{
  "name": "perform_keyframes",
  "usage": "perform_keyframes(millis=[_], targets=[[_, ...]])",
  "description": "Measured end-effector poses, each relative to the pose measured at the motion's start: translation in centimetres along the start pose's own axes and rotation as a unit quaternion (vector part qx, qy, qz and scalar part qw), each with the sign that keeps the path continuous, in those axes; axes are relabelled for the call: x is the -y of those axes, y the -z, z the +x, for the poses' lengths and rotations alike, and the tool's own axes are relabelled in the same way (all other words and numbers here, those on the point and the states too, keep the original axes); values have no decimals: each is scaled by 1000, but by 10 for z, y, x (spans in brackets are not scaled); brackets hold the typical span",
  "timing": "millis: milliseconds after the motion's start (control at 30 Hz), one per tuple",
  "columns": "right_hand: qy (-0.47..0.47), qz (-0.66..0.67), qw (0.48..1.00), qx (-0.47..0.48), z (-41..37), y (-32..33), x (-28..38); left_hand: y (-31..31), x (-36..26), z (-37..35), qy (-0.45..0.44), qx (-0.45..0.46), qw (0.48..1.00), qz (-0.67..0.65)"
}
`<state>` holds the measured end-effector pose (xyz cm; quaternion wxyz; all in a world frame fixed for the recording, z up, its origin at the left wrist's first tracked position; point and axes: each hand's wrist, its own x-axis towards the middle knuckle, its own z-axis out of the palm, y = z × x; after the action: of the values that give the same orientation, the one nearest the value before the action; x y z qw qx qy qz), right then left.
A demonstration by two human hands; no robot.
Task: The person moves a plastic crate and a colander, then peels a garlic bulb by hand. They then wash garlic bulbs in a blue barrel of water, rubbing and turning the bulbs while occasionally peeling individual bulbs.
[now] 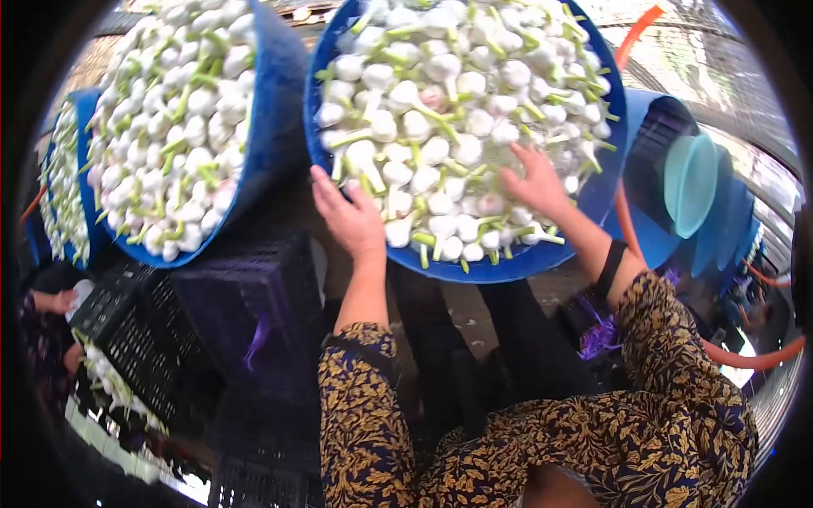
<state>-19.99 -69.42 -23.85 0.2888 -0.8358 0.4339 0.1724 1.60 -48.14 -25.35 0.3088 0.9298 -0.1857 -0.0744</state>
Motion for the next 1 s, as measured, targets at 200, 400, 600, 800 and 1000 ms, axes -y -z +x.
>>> perform_keyframes(millis=[200, 400, 600, 800, 1000], targets=[[109, -194, 971, 84, -16, -27, 89, 1, -2, -1, -17, 7, 1000, -11], [19, -106, 964, 243, 43, -12, 92, 1, -1, 0, -8, 11, 1000, -8], [144, -133, 939, -282, 138, 108, 72, 2, 0, -3, -27, 16, 999, -15], [-81, -78, 994, -3, 178, 79, 72, 5, -10, -2, 5, 40, 999, -9], [116, -95, 969, 195, 85, 69, 63, 7, -9, -3, 2, 40, 999, -4]])
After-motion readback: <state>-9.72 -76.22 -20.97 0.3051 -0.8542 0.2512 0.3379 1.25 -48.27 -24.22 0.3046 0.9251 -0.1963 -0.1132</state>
